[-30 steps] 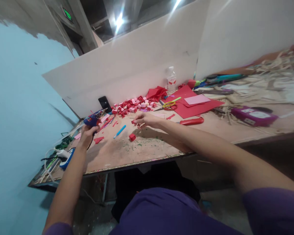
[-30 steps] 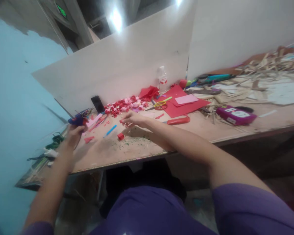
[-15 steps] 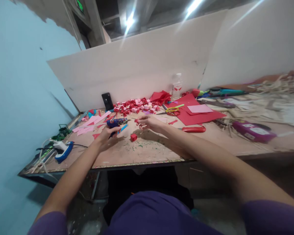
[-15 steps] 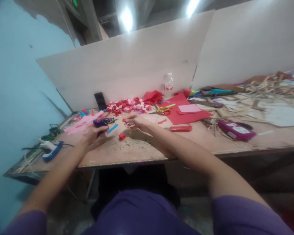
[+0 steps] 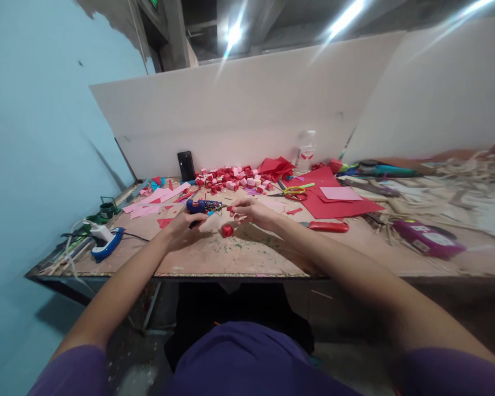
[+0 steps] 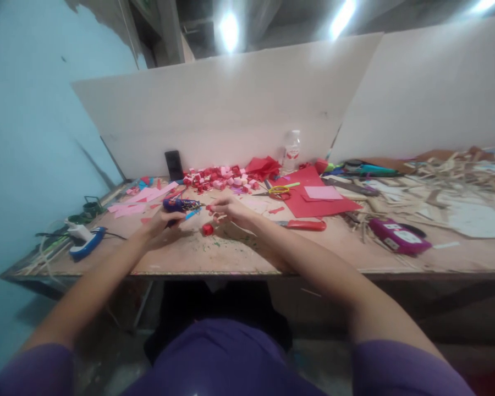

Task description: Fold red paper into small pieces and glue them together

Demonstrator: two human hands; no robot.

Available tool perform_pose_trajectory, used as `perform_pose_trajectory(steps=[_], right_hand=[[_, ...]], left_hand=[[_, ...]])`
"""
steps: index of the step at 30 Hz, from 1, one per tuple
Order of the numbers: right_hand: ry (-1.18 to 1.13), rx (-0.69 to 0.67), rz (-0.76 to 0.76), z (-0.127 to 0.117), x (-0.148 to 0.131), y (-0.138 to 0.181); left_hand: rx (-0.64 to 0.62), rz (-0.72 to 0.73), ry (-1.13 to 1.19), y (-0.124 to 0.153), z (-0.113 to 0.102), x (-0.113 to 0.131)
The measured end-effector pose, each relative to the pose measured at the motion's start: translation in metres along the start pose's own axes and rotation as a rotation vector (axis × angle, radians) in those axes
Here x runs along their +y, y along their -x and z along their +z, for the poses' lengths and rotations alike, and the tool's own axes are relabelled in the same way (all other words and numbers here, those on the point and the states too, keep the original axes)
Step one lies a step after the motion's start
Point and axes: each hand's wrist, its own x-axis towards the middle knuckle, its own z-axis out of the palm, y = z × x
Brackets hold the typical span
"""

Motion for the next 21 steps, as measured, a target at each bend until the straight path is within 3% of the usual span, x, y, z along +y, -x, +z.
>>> perform_pose_trajectory(steps=[21], right_hand=[[-0.008, -0.032, 0.008, 0.0028, -0.0016, 0.0012]], left_hand=[[-0.063, -0.021, -0.076, -0.0048, -0.0085, -0.0045]])
